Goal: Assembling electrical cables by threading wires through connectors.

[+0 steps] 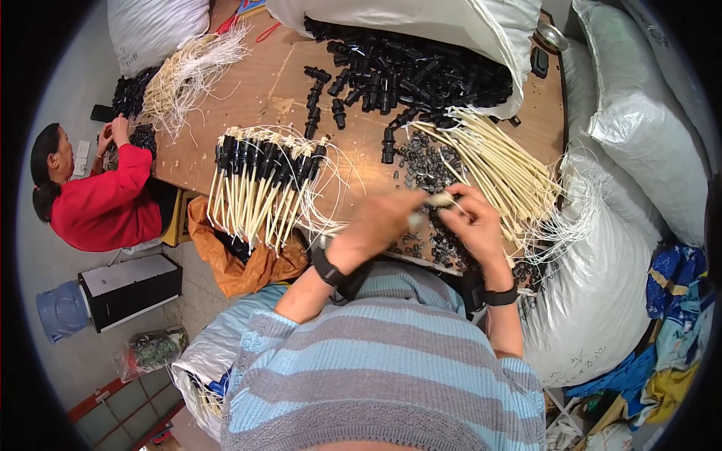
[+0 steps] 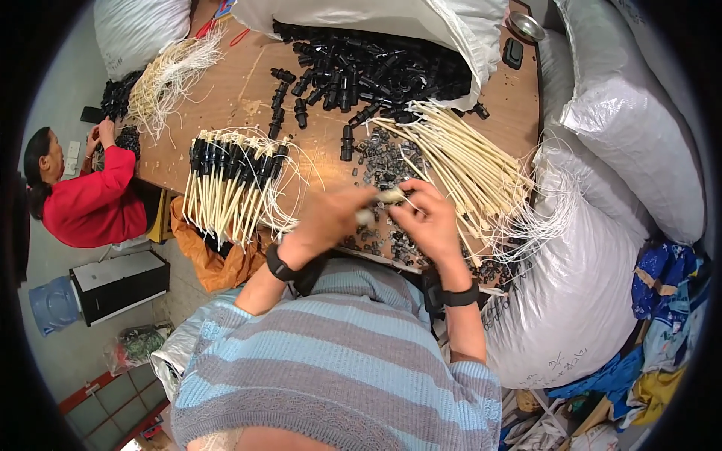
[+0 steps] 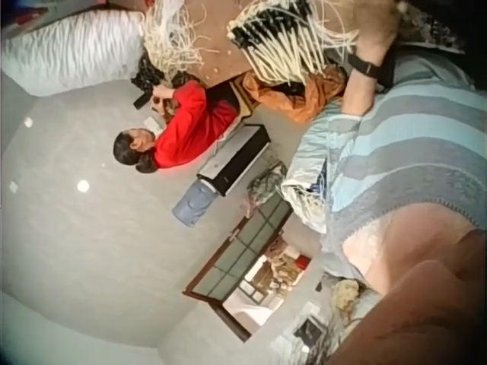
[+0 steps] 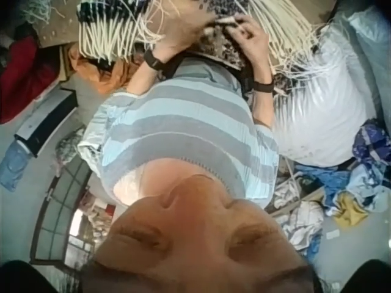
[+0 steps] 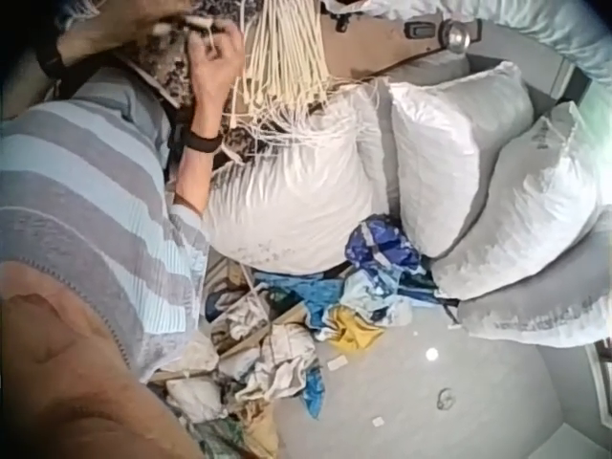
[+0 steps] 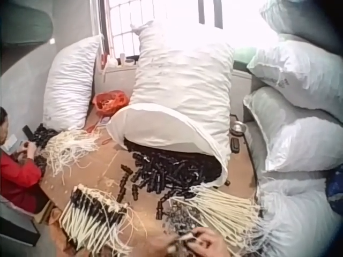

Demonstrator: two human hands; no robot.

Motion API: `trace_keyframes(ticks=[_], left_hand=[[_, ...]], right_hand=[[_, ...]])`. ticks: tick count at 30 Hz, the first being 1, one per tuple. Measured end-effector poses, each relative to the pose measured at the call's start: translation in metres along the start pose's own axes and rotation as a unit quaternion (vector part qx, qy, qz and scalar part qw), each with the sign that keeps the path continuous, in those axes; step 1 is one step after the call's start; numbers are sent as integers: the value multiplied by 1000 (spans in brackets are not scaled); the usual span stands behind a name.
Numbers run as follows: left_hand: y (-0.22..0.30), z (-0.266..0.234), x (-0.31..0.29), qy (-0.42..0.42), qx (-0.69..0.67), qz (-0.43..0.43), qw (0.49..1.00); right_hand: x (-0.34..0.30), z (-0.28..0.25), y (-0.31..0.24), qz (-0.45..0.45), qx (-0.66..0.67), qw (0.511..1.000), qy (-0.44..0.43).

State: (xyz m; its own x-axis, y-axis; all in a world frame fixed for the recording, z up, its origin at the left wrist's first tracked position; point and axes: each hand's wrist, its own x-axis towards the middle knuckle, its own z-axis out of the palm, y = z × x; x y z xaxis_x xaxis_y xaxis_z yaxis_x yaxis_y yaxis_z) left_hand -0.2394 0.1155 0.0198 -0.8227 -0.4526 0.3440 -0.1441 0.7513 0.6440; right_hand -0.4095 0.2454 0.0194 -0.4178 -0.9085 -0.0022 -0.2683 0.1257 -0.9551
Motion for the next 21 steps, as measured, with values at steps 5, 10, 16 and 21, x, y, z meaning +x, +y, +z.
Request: trace_keyframes(ticks=[5, 10, 16, 21], left_hand=[[-38, -8, -17, -73, -4, -323, 943], [-3, 4, 6, -39, -299, -379, 875], [-11, 3, 0, -51, -154, -315, 935], [-18, 2, -6, -36, -47, -175, 983]], right_hand=[[-5, -17, -15, -46, 250, 965, -59], [-3, 40, -4, -191, -364, 909, -70], [-1, 36, 6, -151, -220, 964, 6], [4, 34, -1, -118, -219, 966, 76]])
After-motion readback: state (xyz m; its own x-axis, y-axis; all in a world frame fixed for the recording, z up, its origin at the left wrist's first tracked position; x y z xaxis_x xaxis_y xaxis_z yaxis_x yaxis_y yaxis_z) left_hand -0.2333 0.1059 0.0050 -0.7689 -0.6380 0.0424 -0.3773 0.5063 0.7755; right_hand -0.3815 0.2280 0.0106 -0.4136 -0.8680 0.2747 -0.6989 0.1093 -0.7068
